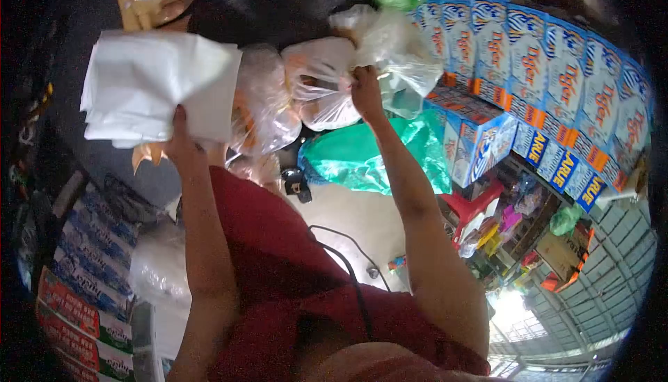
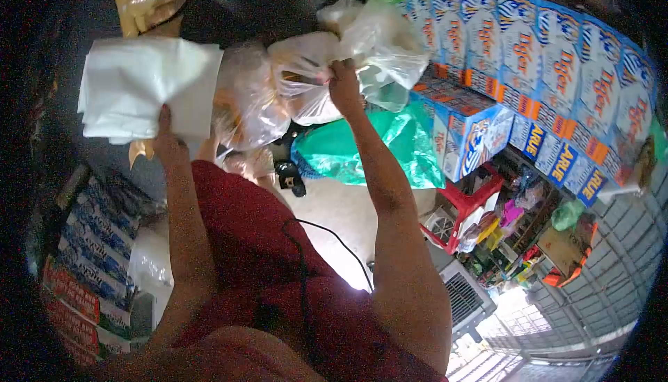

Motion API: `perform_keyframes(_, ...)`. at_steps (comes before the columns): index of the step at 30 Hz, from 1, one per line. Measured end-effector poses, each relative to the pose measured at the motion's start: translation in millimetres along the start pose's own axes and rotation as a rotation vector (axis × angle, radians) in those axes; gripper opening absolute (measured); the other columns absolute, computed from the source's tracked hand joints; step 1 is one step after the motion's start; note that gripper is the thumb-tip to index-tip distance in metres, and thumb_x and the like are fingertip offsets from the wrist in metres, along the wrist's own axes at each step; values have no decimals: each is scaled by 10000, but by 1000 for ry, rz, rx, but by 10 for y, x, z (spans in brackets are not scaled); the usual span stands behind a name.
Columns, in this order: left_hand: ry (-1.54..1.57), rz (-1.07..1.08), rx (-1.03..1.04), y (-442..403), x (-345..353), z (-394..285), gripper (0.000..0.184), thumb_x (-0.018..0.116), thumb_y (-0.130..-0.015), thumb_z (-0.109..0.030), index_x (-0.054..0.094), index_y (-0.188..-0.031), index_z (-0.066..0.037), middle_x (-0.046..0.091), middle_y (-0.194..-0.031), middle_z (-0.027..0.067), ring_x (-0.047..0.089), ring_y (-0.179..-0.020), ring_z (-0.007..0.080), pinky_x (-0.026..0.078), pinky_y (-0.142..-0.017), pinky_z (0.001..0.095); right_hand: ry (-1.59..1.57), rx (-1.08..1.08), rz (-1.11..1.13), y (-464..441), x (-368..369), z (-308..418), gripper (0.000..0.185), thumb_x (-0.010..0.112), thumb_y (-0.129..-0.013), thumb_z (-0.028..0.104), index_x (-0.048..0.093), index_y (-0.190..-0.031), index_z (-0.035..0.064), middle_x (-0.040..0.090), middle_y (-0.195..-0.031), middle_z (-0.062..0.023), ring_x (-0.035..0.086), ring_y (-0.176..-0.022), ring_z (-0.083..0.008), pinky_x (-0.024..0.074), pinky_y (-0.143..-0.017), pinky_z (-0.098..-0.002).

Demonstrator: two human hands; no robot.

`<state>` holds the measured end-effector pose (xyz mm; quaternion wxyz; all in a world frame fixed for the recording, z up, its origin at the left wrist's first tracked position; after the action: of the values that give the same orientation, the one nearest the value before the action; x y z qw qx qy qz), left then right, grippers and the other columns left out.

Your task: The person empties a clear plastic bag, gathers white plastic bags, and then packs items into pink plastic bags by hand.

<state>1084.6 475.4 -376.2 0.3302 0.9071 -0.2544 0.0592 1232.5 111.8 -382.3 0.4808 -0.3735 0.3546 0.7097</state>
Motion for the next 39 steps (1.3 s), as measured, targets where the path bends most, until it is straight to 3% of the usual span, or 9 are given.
perform_keyframes(5,46,-7,62,22,-26,65,558,630,-768,17,355,-1253,15,458,-1214,128,482,-1079,269,422,-925,362,-73,-24,-92,129,-85,121,190,447,-760,-2,550,-918,16,485,-958,-195,506,-907,-386,435,-771,-433)
perform_keyframes(13,-61,-25,211,652,191,-462,602,654,-762,-14,325,-1264,26,445,-1221,155,475,-1086,275,420,-925,365,7,177,240,580,335,4,212,494,-743,23,551,-947,19,401,-1078,-237,528,-894,-431,498,-716,-460)
perform_keyframes(19,-210,-81,218,934,-33,-1271,622,677,-753,-41,311,-1252,16,449,-1193,176,504,-1031,255,452,-898,348,94,-123,6,765,72,30,269,562,-690,12,539,-956,40,396,-1115,-241,483,-974,-433,465,-782,-472)
perform_keyframes(23,-234,-90,284,1120,-296,-1588,601,665,-752,-1,326,-1248,-1,446,-1205,158,500,-1029,244,444,-899,337,-148,182,32,698,95,-133,239,522,-754,89,526,-974,-5,428,-1101,-245,397,-1061,-440,407,-879,-461)
perform_keyframes(25,-344,-124,323,1205,-483,-1690,474,673,-756,-40,435,-1154,59,526,-1077,130,538,-918,198,459,-797,314,86,-178,-70,603,101,-298,246,501,-781,126,514,-987,-9,451,-1087,-245,410,-1036,-440,369,-898,-476)
perform_keyframes(28,-319,-187,251,1261,-663,-1688,522,681,-751,-40,403,-1187,38,523,-1086,123,539,-916,202,452,-804,303,88,59,39,379,-477,-292,257,494,-744,72,592,-972,8,515,-1098,-211,424,-1078,-407,309,-951,-504)
perform_keyframes(29,-297,-203,201,1261,-724,-1667,583,682,-749,-30,359,-1231,14,498,-1135,133,527,-963,214,446,-832,309,60,55,-148,380,-319,-792,252,506,-760,106,589,-978,10,516,-1089,-212,434,-1046,-409,320,-928,-504)
perform_keyframes(33,-354,-266,190,1130,-760,-1654,571,698,-744,-78,382,-1204,37,502,-1126,134,507,-998,221,416,-866,312,285,11,49,344,-727,-859,205,619,-720,133,572,-880,14,489,-947,-237,498,-893,-388,425,-778,-455)
perform_keyframes(39,-345,-279,112,559,-126,-1849,452,661,-761,-22,441,-1154,9,556,-1020,110,566,-872,198,490,-758,310,120,289,284,377,-469,-843,241,598,-716,128,578,-923,5,468,-1020,-263,458,-986,-399,412,-852,-461)
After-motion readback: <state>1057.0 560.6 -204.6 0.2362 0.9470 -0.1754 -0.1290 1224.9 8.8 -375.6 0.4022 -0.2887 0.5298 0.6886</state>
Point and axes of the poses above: each hand's wrist, its own y-axis away from the middle knuckle, its own x-axis out of the palm, z = x × y, the point moved 4 cm from there along -y, towards the middle knuckle
